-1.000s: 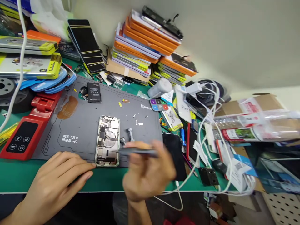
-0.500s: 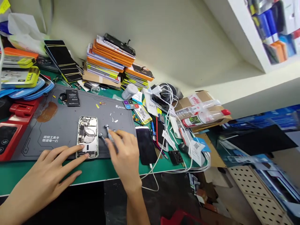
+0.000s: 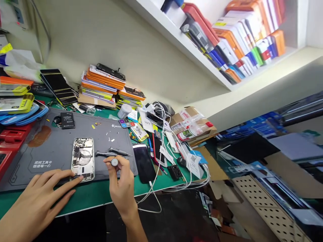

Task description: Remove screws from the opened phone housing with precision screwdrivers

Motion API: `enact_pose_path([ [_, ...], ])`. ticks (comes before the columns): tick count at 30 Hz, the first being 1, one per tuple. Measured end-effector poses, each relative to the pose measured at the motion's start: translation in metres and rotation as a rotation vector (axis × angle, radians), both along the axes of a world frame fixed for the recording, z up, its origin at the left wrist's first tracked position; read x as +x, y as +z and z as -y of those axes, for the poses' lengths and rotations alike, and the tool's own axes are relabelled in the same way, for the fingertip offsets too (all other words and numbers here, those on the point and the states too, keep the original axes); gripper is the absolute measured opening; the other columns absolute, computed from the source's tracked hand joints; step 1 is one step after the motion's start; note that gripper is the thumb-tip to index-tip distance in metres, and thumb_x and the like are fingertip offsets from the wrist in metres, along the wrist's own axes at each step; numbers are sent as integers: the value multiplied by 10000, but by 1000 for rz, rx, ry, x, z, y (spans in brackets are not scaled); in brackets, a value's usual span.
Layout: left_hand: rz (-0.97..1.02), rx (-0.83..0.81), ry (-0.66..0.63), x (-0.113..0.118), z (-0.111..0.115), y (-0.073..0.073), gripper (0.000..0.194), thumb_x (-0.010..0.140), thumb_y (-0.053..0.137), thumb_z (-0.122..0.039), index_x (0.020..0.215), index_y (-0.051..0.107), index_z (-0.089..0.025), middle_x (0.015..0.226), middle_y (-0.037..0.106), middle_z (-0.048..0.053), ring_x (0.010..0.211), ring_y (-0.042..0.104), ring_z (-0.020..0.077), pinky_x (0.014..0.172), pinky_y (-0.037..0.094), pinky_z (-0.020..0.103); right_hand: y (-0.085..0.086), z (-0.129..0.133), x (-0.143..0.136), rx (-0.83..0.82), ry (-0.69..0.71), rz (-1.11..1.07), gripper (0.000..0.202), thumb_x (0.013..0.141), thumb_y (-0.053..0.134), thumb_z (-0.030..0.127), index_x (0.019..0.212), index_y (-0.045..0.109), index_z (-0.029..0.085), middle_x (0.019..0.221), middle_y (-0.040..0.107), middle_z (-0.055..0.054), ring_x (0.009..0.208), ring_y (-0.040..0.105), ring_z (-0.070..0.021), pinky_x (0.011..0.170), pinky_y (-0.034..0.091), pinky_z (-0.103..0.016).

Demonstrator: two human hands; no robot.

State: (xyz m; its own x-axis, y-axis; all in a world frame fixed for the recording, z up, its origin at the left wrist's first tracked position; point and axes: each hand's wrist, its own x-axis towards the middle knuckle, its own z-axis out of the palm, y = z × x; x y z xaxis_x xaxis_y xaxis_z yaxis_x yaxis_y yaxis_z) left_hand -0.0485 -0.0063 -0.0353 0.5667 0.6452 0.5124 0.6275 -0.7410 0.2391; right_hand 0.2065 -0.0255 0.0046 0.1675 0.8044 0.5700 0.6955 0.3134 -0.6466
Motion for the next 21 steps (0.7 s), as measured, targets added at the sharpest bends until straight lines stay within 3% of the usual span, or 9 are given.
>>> enact_pose_path([
  [4,-6,-16,-6,0,0,3,394,1105,529,-258,1445,700,-359,1376,726,35,1182,641,254,962,449,403,-11,-4,1,-40,20,-89,111,1113,571,252,1209,623,230,1041,815,-58,912,808,-174,766,677,-298],
  [8,-7,-45,-3,1,3,8,391,1102,538,-247,1441,702,-352,1375,725,43,1174,652,247,956,452,392,-18,-6,3,-47,-36,-164,342,1112,591,280,1448,547,233,1008,816,-53,822,788,-162,675,672,-275],
  [14,12,-102,-16,-2,6,11,386,1105,523,-190,1425,696,-318,1398,733,33,1200,644,238,982,435,391,-12,-4,-25,230,27,-320,385,1124,548,223,1486,453,313,934,753,3,678,710,-113,508,609,-185],
  [17,63,-133,-22,-3,7,13,333,1110,536,-188,1379,702,-291,1388,744,16,1219,635,226,1001,425,378,-20,-5,-41,213,162,-236,403,1128,535,212,1515,451,291,979,754,-24,672,707,-106,543,649,-207],
  [21,106,-154,-12,0,8,18,286,1121,531,-179,1323,705,-281,1350,763,1,1205,634,209,1004,413,365,-34,-7,-46,204,215,-122,476,1116,557,181,1558,416,287,1051,758,-53,863,794,-151,649,710,-267],
])
